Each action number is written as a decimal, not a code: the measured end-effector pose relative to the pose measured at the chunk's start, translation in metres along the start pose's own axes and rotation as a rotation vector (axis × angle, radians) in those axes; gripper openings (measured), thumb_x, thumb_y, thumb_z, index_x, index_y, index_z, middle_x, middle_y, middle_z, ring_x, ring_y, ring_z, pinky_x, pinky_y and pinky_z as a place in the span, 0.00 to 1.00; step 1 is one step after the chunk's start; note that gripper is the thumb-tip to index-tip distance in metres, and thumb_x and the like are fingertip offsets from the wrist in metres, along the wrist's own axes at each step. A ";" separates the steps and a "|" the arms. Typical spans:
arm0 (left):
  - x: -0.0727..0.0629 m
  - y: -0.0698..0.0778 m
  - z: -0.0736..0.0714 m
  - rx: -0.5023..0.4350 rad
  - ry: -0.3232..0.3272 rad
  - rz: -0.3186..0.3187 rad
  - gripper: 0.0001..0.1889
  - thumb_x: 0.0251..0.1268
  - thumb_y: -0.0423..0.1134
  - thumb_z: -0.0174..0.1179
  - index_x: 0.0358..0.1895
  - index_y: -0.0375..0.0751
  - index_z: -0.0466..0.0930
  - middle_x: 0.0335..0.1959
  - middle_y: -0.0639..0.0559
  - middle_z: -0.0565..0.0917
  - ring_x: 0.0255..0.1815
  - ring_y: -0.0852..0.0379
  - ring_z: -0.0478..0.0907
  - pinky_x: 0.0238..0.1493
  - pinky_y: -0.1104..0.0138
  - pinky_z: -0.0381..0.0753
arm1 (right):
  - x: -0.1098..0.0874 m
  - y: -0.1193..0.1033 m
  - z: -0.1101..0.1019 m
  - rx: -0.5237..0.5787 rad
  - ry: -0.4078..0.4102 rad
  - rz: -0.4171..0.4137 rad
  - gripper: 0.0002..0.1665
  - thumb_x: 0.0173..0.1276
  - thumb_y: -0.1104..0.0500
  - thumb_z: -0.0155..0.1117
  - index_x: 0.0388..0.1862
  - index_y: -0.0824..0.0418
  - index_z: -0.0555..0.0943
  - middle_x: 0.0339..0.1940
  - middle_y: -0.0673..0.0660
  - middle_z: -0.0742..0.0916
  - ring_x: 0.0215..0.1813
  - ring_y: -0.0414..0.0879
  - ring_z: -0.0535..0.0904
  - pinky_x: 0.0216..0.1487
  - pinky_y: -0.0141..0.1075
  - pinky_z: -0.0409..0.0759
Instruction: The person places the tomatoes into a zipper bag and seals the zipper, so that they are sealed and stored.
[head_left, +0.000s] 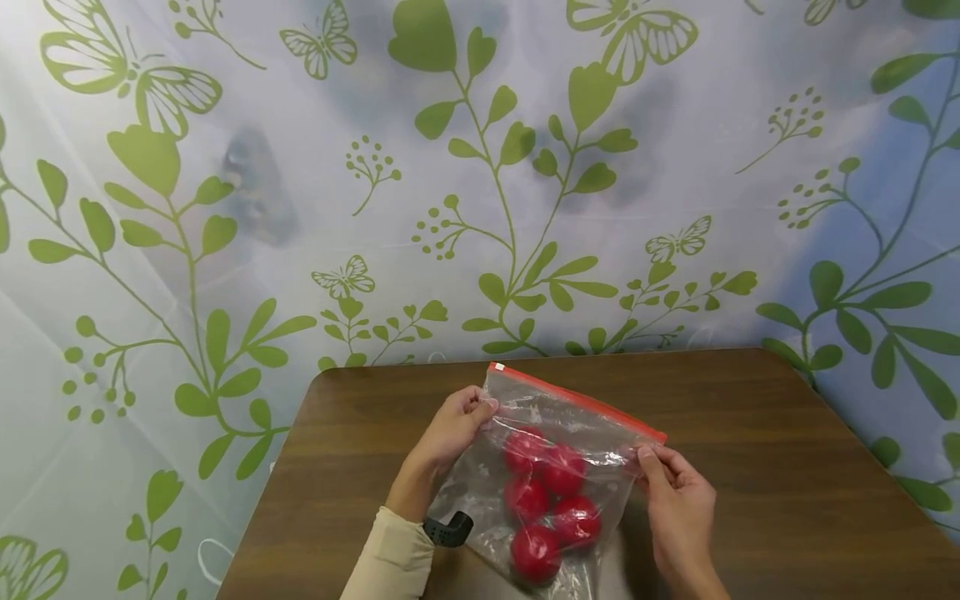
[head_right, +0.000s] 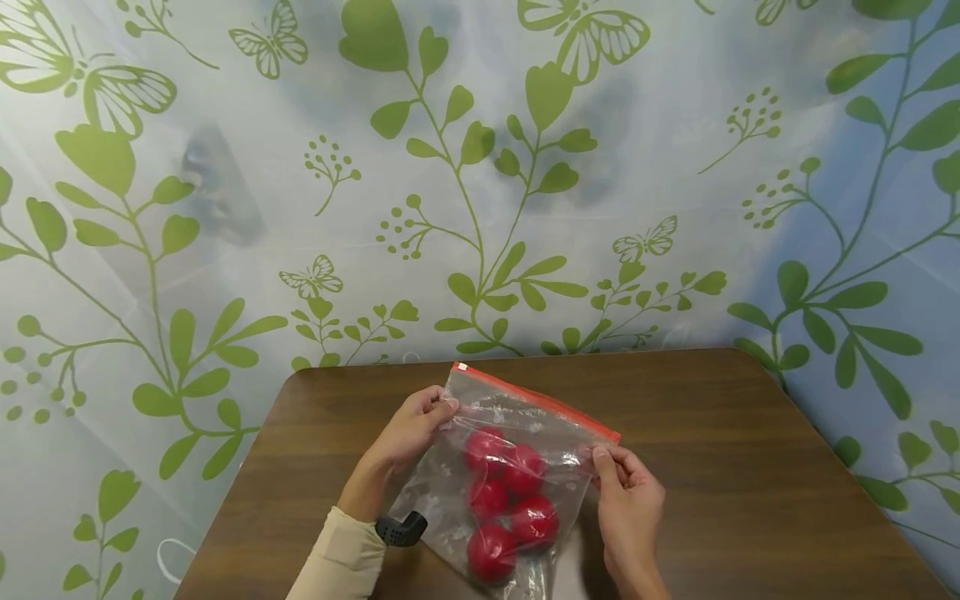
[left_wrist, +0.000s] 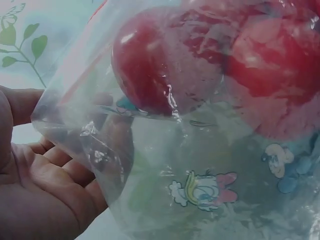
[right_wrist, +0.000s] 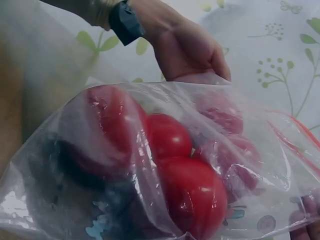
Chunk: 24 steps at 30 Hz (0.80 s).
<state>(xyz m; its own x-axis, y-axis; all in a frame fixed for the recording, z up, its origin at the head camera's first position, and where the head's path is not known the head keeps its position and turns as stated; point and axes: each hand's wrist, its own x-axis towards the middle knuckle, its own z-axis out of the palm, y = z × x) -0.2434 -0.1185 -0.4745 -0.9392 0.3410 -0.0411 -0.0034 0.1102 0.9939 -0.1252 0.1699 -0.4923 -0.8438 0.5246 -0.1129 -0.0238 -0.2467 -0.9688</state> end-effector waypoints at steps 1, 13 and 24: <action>0.000 0.000 0.000 -0.013 0.001 0.003 0.10 0.84 0.37 0.59 0.47 0.31 0.78 0.31 0.54 0.81 0.30 0.58 0.72 0.32 0.68 0.71 | 0.001 -0.001 0.000 0.000 0.000 -0.005 0.15 0.80 0.61 0.70 0.53 0.73 0.87 0.37 0.48 0.96 0.40 0.37 0.92 0.44 0.29 0.90; 0.001 0.000 0.007 -0.114 0.119 -0.054 0.19 0.83 0.45 0.60 0.56 0.29 0.83 0.36 0.48 0.88 0.34 0.58 0.87 0.37 0.66 0.88 | 0.009 -0.001 -0.003 -0.110 -0.072 -0.001 0.20 0.82 0.57 0.68 0.60 0.74 0.84 0.37 0.46 0.95 0.38 0.39 0.93 0.46 0.30 0.90; 0.002 -0.002 0.025 0.003 0.345 0.056 0.14 0.88 0.40 0.53 0.48 0.33 0.83 0.27 0.46 0.82 0.26 0.57 0.78 0.29 0.68 0.78 | 0.017 -0.008 -0.006 -0.177 -0.160 0.052 0.21 0.84 0.56 0.66 0.61 0.73 0.82 0.37 0.45 0.92 0.40 0.38 0.90 0.47 0.32 0.90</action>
<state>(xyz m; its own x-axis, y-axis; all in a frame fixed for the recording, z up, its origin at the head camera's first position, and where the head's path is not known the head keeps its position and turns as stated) -0.2368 -0.0948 -0.4787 -0.9987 0.0109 0.0507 0.0515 0.1028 0.9934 -0.1363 0.1852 -0.4878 -0.9158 0.3761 -0.1407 0.1043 -0.1157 -0.9878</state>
